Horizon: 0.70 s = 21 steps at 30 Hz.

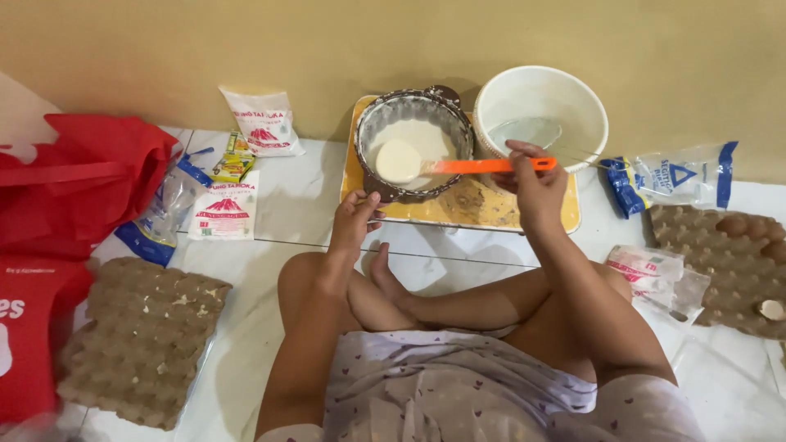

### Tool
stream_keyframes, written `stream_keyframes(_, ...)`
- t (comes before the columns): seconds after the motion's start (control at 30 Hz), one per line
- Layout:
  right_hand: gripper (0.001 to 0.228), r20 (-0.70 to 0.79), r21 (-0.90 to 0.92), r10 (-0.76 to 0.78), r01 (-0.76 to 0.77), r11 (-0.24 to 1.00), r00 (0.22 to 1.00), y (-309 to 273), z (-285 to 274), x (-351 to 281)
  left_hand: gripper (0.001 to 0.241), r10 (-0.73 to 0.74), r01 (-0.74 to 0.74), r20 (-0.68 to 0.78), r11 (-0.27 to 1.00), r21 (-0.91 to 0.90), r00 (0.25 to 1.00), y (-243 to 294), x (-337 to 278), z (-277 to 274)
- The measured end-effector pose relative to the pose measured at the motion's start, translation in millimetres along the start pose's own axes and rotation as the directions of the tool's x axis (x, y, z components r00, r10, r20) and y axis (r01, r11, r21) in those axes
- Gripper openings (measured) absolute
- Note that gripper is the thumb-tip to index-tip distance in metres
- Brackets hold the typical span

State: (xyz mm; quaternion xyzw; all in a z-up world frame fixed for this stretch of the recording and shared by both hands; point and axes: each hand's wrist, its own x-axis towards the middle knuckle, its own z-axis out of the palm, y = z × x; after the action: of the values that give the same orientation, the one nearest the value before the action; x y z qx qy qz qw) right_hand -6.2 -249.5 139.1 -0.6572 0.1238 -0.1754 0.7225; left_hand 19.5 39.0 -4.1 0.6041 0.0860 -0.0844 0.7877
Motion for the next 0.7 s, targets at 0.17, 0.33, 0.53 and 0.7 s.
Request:
stream_keyframes(0.17, 0.016, -0.027, 0.048, -0.261, 0.262, 0.964, 0.965, -13, -9, 6, 0.029, 0.023, -0.023, -0.050, 1.000, 0.001, 0.998, -7, -2, 5)
stream_keyframes(0.33, 0.010, 0.018, -0.015, -0.580, 0.580, 0.814, 0.814, -40, -9, 5, 0.028, 0.056, -0.057, -0.096, 0.998, -0.011, 0.994, 11, -19, 19)
stream_keyframes(0.53, 0.010, -0.040, -0.126, -0.783, 0.774, 0.621, 0.621, -48, -14, 1, 0.024, -0.018, 0.022, -0.150, 0.999, 0.026, 0.988, 32, -34, 31)
stream_keyframes(0.7, 0.006, 0.126, -0.311, -0.947, 0.918, 0.247, 0.297, -22, -34, 1, 0.022, 0.003, -0.007, -0.163, 1.000, -0.028, 0.987, 23, -31, 30)
